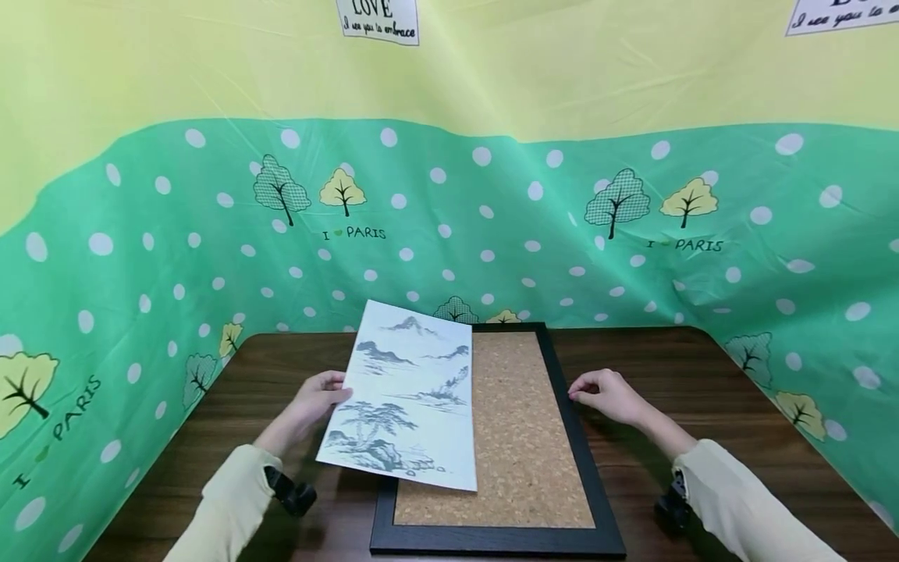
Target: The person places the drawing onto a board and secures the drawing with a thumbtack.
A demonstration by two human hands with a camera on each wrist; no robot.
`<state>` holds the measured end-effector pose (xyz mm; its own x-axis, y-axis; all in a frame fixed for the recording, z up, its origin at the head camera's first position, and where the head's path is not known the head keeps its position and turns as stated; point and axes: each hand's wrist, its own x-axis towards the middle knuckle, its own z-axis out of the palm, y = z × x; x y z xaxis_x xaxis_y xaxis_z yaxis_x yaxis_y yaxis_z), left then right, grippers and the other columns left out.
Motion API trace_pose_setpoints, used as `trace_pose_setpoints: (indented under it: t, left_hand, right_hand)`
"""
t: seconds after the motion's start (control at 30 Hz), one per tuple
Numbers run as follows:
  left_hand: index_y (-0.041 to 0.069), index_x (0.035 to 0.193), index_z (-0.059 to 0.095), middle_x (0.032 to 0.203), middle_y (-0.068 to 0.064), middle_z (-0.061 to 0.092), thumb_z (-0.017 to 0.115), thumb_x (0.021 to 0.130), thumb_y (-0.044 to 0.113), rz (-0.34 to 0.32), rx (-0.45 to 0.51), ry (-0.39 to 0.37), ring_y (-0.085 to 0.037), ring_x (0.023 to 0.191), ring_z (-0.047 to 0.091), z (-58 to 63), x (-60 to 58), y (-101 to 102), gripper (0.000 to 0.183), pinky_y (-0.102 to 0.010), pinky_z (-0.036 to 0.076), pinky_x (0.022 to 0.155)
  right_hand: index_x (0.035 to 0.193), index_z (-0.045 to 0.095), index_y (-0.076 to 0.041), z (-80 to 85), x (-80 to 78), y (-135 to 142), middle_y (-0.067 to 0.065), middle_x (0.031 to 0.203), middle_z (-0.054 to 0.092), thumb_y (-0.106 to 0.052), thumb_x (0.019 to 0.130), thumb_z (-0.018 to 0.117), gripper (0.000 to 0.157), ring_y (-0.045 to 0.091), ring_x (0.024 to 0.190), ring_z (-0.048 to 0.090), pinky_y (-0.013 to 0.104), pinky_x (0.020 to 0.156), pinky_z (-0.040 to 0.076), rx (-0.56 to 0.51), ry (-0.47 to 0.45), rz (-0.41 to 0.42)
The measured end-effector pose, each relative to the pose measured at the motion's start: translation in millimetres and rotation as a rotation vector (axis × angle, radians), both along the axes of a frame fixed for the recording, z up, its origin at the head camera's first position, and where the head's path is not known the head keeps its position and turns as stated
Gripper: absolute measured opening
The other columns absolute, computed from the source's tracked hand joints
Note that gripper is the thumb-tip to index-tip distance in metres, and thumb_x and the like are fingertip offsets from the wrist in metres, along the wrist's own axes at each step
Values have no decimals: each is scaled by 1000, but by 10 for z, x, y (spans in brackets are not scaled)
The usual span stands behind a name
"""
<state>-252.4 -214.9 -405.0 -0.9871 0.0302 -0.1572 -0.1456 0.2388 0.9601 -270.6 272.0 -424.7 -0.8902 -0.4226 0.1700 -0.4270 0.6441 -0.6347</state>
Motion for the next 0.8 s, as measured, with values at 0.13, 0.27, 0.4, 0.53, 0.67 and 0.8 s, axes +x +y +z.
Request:
trace_pose_setpoints:
  t: [0.13,0.27,0.4,0.53,0.67,0.8]
  left_hand:
    - [-12,112,49,87,-8,57,55,86,-4,36,59,8,-9,67,55,-63,34,346,28,-23,47,59]
    - [-10,107,54,85,-8,57,55,84,-5,62,80,24,-11,66,55,-128,79,650,23,-25,48,57]
    - [-7,107,55,87,-9,57,56,85,-1,40,61,49,-13,69,55,-183,148,858,23,-26,48,59]
    - [-8,110,53,88,-10,56,56,86,1,9,42,72,-13,69,53,-227,236,995,25,-26,47,58]
    - [-9,108,53,87,-11,55,56,86,0,7,12,113,-13,67,49,-275,301,1087,25,-25,43,56]
    - [-10,107,53,86,-11,54,56,84,0,15,-55,159,-14,70,49,-324,318,1124,25,-23,42,59]
  right_hand:
    - [85,68,-2,13,-11,-76,4,81,66,-6,84,62,7,7,71,54,22,62,45,6,21,4]
    - [85,68,-3,27,-35,-117,2,80,66,-5,84,62,7,7,71,54,23,63,45,22,31,-4]
    - [86,69,-3,28,-63,-134,0,80,65,-5,84,62,7,8,71,54,23,63,46,35,43,-3]
    - [87,68,-3,18,-82,-147,0,80,65,-5,84,62,7,9,71,54,23,62,46,35,37,-1]
    - [87,68,-3,6,-83,-161,1,80,65,-6,85,62,8,10,71,54,24,61,46,32,34,0]
    - [87,68,-3,-7,-77,-176,1,80,64,-6,85,62,7,11,70,53,23,60,45,34,35,-10]
